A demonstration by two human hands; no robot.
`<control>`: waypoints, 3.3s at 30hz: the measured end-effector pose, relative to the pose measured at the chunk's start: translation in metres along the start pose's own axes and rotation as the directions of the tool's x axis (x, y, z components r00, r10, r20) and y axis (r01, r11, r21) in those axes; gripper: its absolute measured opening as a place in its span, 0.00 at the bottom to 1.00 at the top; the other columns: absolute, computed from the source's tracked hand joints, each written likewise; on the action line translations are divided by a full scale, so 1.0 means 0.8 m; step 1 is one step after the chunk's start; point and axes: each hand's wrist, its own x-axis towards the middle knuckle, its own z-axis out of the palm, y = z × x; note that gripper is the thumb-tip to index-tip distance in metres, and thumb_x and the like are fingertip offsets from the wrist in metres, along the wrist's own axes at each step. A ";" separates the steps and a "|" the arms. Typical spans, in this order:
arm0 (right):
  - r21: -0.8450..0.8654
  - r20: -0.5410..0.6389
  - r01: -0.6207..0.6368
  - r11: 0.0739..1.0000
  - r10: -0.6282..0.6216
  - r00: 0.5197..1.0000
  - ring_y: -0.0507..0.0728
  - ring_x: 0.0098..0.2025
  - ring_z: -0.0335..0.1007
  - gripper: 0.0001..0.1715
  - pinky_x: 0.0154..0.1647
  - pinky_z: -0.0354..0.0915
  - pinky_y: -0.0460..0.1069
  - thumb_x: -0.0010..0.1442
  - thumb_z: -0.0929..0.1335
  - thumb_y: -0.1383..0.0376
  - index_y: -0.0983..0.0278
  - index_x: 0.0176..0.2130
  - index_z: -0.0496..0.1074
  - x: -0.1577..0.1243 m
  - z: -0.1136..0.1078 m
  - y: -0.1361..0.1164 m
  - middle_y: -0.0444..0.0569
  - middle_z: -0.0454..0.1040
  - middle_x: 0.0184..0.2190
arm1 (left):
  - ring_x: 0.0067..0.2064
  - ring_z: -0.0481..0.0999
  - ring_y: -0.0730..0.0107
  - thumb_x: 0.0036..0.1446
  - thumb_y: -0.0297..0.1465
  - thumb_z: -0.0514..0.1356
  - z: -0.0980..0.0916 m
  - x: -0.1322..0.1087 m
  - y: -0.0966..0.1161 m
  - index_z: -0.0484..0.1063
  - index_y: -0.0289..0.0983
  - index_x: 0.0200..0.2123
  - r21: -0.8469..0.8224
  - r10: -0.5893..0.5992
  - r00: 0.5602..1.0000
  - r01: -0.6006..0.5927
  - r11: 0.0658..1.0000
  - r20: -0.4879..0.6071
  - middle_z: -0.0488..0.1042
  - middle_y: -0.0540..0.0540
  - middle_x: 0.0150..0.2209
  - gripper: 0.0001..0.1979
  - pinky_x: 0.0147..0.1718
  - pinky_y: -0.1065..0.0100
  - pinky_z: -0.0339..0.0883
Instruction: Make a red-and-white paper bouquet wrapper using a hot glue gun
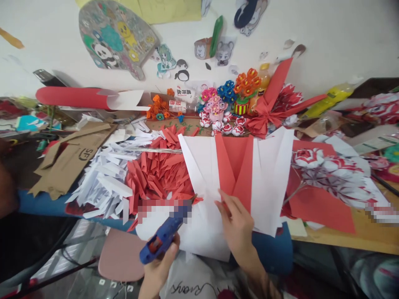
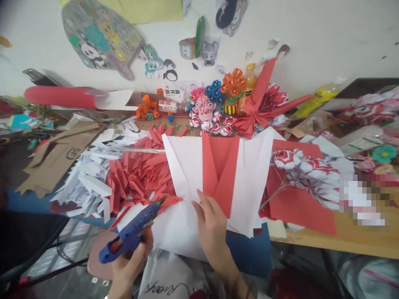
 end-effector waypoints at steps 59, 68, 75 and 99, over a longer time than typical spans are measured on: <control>-0.317 0.402 0.683 0.658 -0.559 0.725 0.59 0.45 0.81 0.08 0.45 0.75 0.51 0.65 0.70 0.72 0.67 0.45 0.77 0.013 -0.113 0.131 0.55 0.83 0.43 | 0.39 0.84 0.61 0.62 0.29 0.56 0.073 -0.024 -0.009 0.70 0.36 0.55 0.389 0.349 0.651 -0.715 0.581 0.674 0.83 0.39 0.43 0.18 0.40 0.65 0.77; -0.295 0.361 0.634 0.715 -0.531 0.767 0.56 0.40 0.80 0.07 0.42 0.71 0.50 0.68 0.68 0.69 0.64 0.43 0.78 0.019 -0.129 0.106 0.50 0.84 0.42 | 0.40 0.84 0.60 0.59 0.23 0.51 0.076 -0.053 -0.010 0.61 0.35 0.60 0.337 0.429 0.494 -0.856 0.392 0.756 0.81 0.40 0.42 0.25 0.35 0.65 0.76; -0.239 0.371 0.607 0.758 -0.506 0.779 0.57 0.40 0.79 0.09 0.43 0.71 0.52 0.69 0.67 0.68 0.65 0.42 0.78 0.022 -0.136 0.098 0.51 0.84 0.42 | 0.37 0.82 0.59 0.63 0.25 0.50 0.089 -0.062 -0.009 0.58 0.34 0.60 0.365 0.469 0.454 -0.890 0.273 0.758 0.80 0.41 0.40 0.22 0.30 0.64 0.74; -0.147 0.386 0.560 0.815 -0.474 0.791 0.56 0.40 0.78 0.13 0.45 0.72 0.52 0.71 0.64 0.69 0.64 0.41 0.79 0.026 -0.132 0.109 0.49 0.84 0.40 | 0.35 0.80 0.60 0.68 0.27 0.51 0.140 -0.054 -0.026 0.64 0.31 0.54 0.533 0.364 0.524 -0.842 0.084 0.770 0.77 0.41 0.37 0.14 0.26 0.66 0.73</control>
